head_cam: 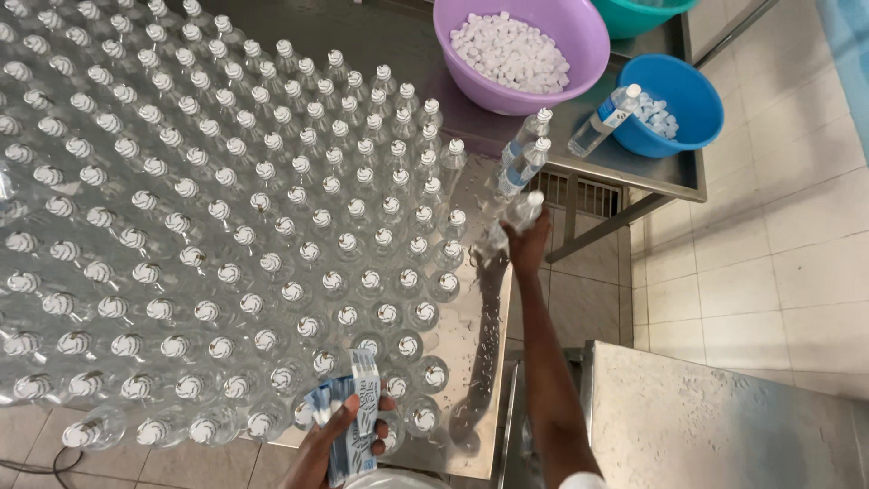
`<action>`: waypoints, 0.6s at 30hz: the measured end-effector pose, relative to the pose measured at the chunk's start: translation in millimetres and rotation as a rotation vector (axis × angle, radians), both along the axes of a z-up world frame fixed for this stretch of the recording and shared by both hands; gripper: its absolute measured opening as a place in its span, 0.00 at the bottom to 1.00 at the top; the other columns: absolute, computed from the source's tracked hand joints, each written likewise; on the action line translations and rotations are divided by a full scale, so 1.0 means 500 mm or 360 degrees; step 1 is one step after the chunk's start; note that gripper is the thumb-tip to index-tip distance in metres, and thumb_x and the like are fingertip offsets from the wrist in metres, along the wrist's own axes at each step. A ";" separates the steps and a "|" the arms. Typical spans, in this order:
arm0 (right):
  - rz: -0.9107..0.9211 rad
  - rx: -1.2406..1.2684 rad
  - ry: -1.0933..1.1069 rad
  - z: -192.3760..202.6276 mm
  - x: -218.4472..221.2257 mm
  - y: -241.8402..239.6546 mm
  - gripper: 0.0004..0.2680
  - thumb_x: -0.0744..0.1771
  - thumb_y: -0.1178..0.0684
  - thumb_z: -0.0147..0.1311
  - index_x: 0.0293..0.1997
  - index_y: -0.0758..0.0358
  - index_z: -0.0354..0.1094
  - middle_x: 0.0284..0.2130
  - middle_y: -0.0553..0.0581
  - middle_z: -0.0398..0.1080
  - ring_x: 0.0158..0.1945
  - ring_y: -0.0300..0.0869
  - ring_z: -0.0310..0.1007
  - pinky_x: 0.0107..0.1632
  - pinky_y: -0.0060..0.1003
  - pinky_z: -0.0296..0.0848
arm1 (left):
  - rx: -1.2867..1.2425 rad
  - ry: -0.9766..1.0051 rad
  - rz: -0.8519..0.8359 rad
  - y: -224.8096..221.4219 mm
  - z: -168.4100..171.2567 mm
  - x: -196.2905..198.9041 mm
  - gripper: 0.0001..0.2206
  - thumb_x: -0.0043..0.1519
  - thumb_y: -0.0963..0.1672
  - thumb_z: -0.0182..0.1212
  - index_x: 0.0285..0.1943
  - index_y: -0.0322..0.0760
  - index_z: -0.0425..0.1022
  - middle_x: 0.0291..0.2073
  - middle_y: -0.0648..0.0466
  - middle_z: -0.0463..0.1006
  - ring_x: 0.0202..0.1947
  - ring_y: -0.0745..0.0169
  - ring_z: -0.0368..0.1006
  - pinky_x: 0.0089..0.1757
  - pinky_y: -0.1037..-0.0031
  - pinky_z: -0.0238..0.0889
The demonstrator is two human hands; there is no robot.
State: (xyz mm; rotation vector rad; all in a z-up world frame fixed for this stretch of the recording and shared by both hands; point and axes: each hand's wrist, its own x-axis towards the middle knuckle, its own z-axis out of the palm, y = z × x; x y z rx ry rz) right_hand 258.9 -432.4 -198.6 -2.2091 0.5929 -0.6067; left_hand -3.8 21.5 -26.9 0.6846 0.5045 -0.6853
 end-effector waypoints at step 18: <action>0.0841 0.0898 0.0121 0.058 -0.293 0.275 0.28 0.67 0.63 0.65 0.74 0.58 0.52 0.74 0.61 0.57 0.76 0.54 0.60 0.78 0.49 0.66 | -0.0070 0.0189 -0.0030 0.007 -0.022 0.014 0.31 0.65 0.49 0.58 0.73 0.19 0.72 0.55 0.30 0.81 0.39 0.38 0.74 0.35 0.55 0.66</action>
